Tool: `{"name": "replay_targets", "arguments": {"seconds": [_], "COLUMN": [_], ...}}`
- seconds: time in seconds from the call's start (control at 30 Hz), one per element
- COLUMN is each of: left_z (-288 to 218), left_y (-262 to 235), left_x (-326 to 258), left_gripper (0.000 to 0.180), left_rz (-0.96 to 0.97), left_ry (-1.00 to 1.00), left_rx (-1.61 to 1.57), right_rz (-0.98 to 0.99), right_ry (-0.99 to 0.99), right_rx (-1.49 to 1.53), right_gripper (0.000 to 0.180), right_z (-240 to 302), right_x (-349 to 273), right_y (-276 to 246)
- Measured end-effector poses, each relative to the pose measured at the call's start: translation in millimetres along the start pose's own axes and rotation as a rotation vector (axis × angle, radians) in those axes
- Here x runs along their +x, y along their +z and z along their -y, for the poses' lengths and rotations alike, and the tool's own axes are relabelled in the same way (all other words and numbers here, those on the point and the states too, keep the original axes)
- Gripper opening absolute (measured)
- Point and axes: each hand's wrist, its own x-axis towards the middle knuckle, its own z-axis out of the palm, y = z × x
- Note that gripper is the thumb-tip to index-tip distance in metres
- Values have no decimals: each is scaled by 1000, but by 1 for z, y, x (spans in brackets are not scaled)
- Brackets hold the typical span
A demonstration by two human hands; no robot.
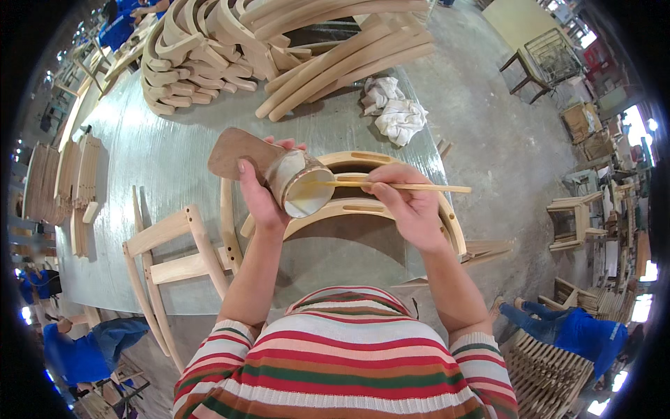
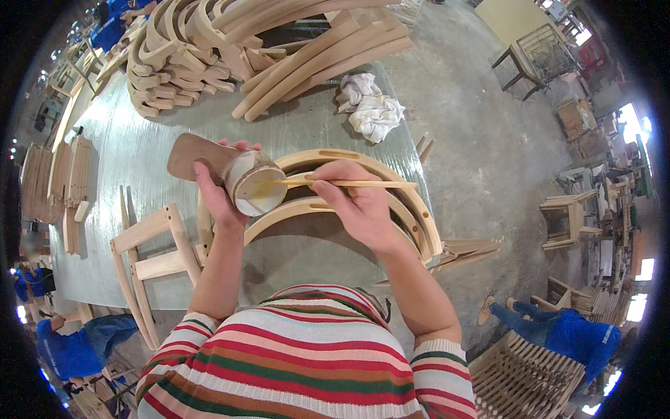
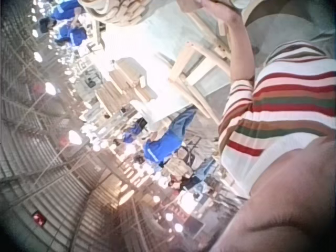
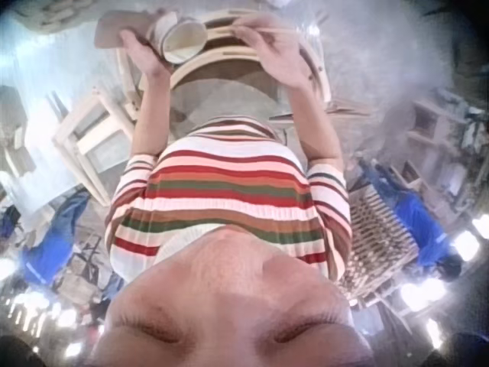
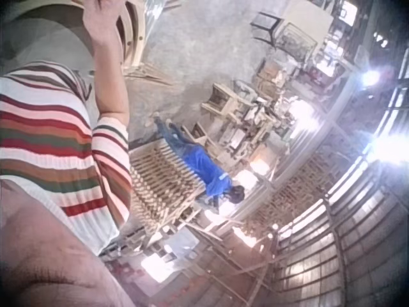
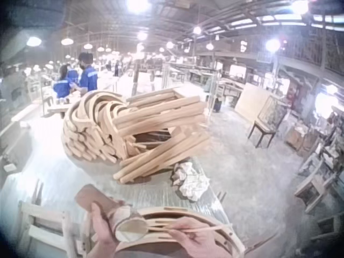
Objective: The person applies glue to wooden chair components using a brush and a small container. They dip the brush into the container and apply the substance to joints and edges of chair frames and curved backrest pieces. The person handles multiple parts one at a time, placing them on the table after treatment.
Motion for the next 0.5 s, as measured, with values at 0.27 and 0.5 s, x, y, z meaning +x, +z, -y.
{"name": "replay_targets", "arguments": {"seconds": [0.27,0.5], "left_z": [-35,-51], "left_y": [29,50], "left_x": [-11,-20], "left_gripper": [65,68], "left_rz": [155,135], "left_ry": [265,464], "left_rx": [141,247], "right_rz": [42,10], "right_ry": [-419,-546], "right_rx": [-254,-245], "right_gripper": [6,10], "right_z": [22,37], "right_x": [8,2], "right_y": [6,10]}}
